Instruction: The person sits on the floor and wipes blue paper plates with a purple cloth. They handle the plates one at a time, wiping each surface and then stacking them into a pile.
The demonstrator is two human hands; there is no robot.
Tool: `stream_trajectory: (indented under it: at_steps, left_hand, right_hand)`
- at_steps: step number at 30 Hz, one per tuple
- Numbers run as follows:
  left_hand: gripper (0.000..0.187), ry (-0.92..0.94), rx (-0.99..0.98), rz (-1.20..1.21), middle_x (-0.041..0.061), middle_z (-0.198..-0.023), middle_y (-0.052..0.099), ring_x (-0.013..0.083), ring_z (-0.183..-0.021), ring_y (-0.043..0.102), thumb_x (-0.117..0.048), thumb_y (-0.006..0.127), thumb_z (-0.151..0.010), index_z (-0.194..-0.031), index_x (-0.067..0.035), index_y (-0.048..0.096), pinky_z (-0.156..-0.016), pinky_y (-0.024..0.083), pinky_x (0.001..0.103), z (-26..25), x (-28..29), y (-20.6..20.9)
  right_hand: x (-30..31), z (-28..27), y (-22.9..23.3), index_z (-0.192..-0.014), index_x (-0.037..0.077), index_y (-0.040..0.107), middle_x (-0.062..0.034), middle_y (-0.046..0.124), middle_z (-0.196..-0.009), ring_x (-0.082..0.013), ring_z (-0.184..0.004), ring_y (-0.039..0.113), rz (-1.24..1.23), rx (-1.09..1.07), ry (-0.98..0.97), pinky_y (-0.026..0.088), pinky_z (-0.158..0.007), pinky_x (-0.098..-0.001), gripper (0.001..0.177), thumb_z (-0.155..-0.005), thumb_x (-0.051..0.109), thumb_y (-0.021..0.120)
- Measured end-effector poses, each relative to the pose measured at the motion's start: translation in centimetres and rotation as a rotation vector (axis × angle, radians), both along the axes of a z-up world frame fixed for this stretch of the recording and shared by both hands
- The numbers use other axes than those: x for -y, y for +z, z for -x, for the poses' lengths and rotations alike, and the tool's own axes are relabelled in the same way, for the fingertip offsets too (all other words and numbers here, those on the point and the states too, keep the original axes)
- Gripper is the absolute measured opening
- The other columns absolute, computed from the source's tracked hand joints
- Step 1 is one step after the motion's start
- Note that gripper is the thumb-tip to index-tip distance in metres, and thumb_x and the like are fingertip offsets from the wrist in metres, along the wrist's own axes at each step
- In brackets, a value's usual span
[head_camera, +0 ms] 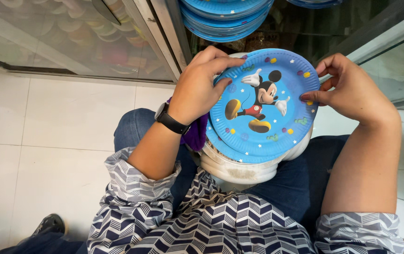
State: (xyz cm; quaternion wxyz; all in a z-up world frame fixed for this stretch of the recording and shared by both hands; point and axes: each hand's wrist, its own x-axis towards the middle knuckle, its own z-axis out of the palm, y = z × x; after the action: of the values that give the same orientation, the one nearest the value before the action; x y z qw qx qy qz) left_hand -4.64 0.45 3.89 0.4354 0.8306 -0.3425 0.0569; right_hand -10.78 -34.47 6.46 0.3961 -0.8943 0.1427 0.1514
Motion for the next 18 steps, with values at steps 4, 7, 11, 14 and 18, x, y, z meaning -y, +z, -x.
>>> stream_trajectory:
  at_steps: [4, 7, 11, 14, 18]
  left_hand:
    - [0.041, 0.030, -0.042, -0.032, 0.002, -0.119, 0.066, 0.0262, -0.111, 0.065, 0.006, 0.075, -0.095, -0.128, -0.020, 0.078, -0.094, 0.057, 0.041, -0.1, 0.2, 0.0]
    - [0.034, -0.023, -0.202, 0.028, -0.004, -0.121, 0.079, 0.0158, -0.093, 0.069, 0.002, 0.073, -0.090, -0.116, -0.019, 0.071, -0.088, 0.060, 0.036, 0.0, 0.3, 0.8]
    - [0.027, -0.032, -0.374, 0.199, -0.002, -0.116, 0.070, 0.0065, -0.074, 0.058, -0.007, 0.077, -0.104, -0.122, -0.023, 0.064, -0.069, 0.050, 0.024, -0.5, 0.3, 0.1]
    - [0.019, 0.054, -0.287, 0.481, 0.000, -0.123, 0.073, 0.0093, -0.100, 0.062, -0.004, 0.070, -0.110, -0.122, -0.018, 0.075, -0.091, 0.051, 0.024, -2.3, -0.4, -1.5]
    - [0.048, 0.101, -0.670, 0.874, 0.006, -0.105, 0.069, 0.0170, -0.085, 0.072, -0.010, 0.068, -0.113, -0.160, -0.007, 0.061, -0.090, 0.075, 0.034, -3.8, -0.6, -1.9]
  right_hand:
    - [0.0, -0.1, -0.6, -0.123, 0.010, 0.054, -0.0123, 0.076, -0.106, -0.0277, -0.080, 0.077, -0.184, 0.035, 0.003, 0.060, -0.066, -0.0388, 0.055, -0.087, -0.002, 0.093]
    - [-0.4, -0.1, 0.0, -0.125, 0.012, 0.057, -0.0061, 0.072, -0.115, -0.0236, -0.084, 0.075, -0.121, 0.039, 0.017, 0.060, -0.068, -0.0388, 0.055, -0.086, 0.001, 0.094]
    - [-0.6, -0.3, 0.3, -0.150, 0.013, 0.053, -0.0138, 0.071, -0.130, -0.0239, -0.097, 0.069, -0.168, 0.089, 0.043, 0.061, -0.074, -0.0428, 0.077, -0.084, 0.003, 0.090]
    - [0.8, -0.6, -1.2, -0.157, 0.013, 0.047, -0.0173, 0.068, -0.126, -0.0299, -0.100, 0.071, -0.229, 0.079, 0.029, 0.064, -0.075, -0.0492, 0.060, -0.100, 0.023, 0.065]
    - [-1.0, -0.5, 0.9, -0.170, 0.009, 0.045, -0.0203, 0.073, -0.130, -0.0344, -0.088, 0.068, -0.277, 0.065, -0.003, 0.060, -0.072, -0.0510, 0.108, -0.090, 0.080, 0.030]
